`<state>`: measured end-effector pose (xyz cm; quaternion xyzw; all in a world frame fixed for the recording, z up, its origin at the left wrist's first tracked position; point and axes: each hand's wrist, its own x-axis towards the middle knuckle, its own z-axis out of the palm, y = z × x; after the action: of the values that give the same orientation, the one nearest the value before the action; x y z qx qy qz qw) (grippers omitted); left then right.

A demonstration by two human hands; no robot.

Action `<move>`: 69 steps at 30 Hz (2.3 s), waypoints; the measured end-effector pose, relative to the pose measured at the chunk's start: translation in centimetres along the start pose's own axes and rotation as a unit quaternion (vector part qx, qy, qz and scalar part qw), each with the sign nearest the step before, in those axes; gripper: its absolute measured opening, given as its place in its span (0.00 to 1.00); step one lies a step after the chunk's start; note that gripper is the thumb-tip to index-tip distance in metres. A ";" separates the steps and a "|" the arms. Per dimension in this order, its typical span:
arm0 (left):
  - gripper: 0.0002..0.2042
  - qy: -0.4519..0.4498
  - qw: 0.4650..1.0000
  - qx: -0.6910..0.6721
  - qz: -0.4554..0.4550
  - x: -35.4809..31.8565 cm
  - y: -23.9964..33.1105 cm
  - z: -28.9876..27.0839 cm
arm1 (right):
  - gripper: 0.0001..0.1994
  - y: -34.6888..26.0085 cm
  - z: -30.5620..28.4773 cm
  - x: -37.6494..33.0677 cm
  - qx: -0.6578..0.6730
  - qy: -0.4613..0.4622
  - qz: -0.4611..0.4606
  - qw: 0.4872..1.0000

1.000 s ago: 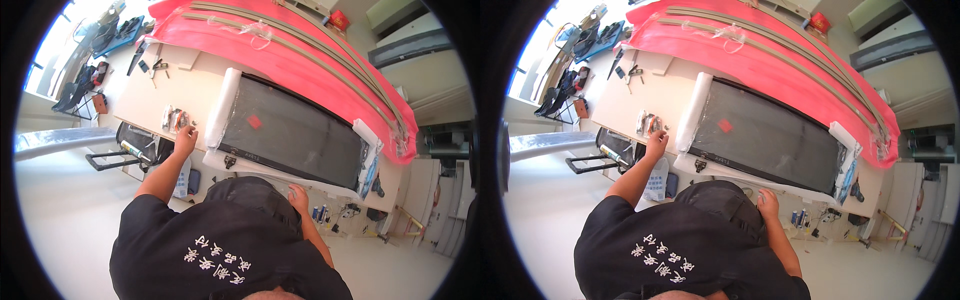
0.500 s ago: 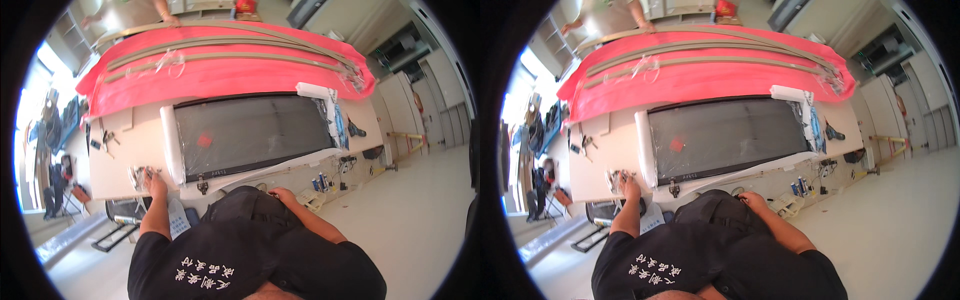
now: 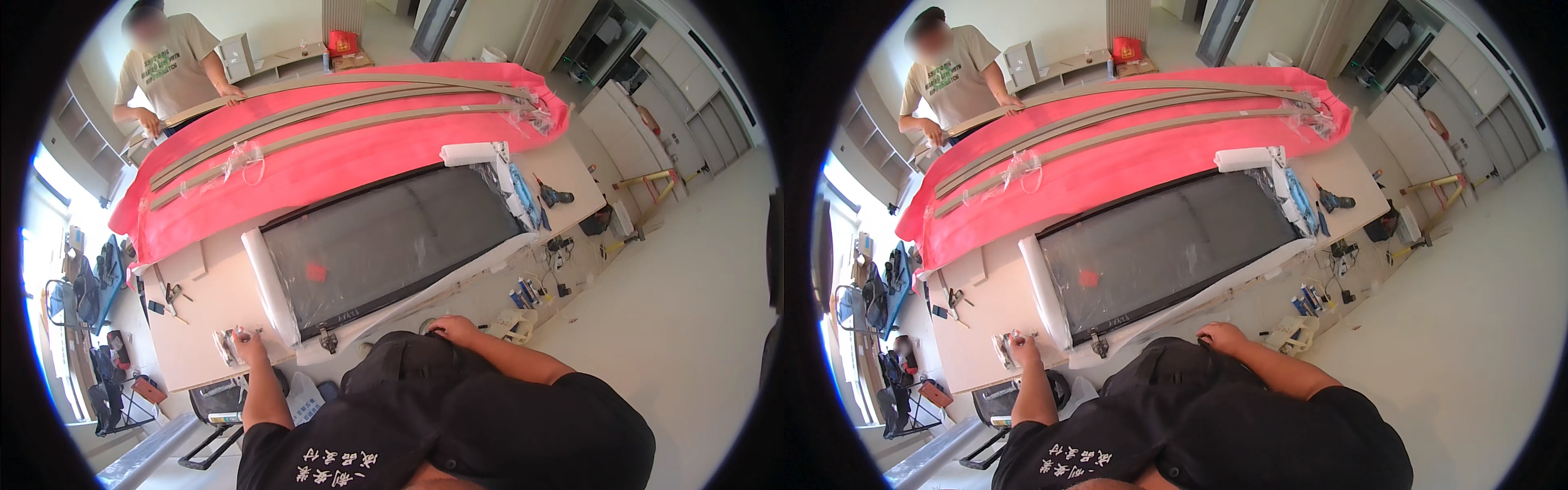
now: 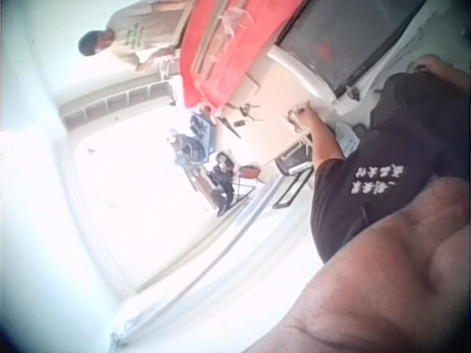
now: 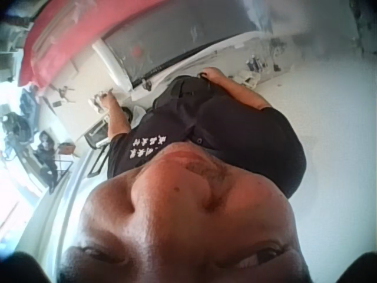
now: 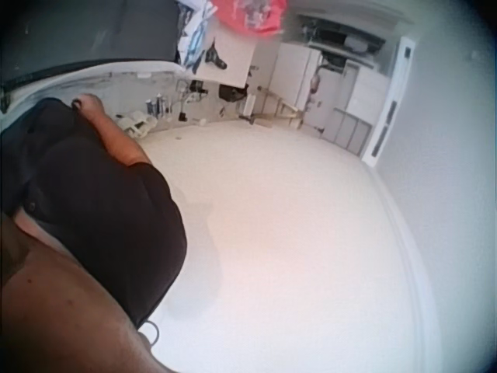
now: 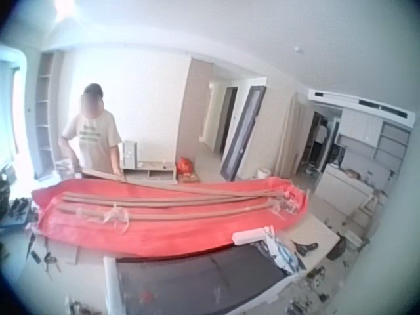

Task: The person assembles a window frame by peeling protective film from the glass, applying sealant from a tube, positioning metal brackets, and securing them with a power drill.

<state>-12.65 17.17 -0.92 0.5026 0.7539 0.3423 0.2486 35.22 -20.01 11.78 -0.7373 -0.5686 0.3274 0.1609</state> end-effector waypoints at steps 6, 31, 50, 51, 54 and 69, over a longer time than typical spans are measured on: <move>0.20 -0.051 0.941 -0.335 -0.017 -2.5 2.7 -1.2 | 0.13 -3.5 -3.5 1.4 0.065 0.054 0.052 0.995; 0.14 -0.535 0.784 -0.266 0.167 -22.5 28.8 -5.1 | 0.13 -19.5 -9.6 5.0 0.215 0.163 -0.113 0.956; 0.05 -0.432 0.827 -0.191 0.306 -22.2 33.6 -6.3 | 0.10 -20.6 -11.7 5.2 0.269 0.175 -0.110 0.941; 0.06 -0.441 0.821 -0.188 0.309 -21.9 33.8 -6.4 | 0.10 -20.7 -11.8 5.3 0.250 0.175 -0.121 0.945; 0.06 -0.470 0.806 -0.169 0.318 -20.9 34.0 -7.1 | 0.09 -20.8 -12.3 5.3 0.198 0.171 -0.148 0.954; 0.04 -0.518 0.783 -0.159 0.305 -19.6 35.8 -7.0 | 0.10 -22.3 -12.0 6.5 0.282 0.169 -0.158 0.931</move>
<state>10.66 6.50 31.61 0.7613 0.2536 0.2034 0.5610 27.74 -5.56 32.22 -0.6065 -0.5268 0.3151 0.5054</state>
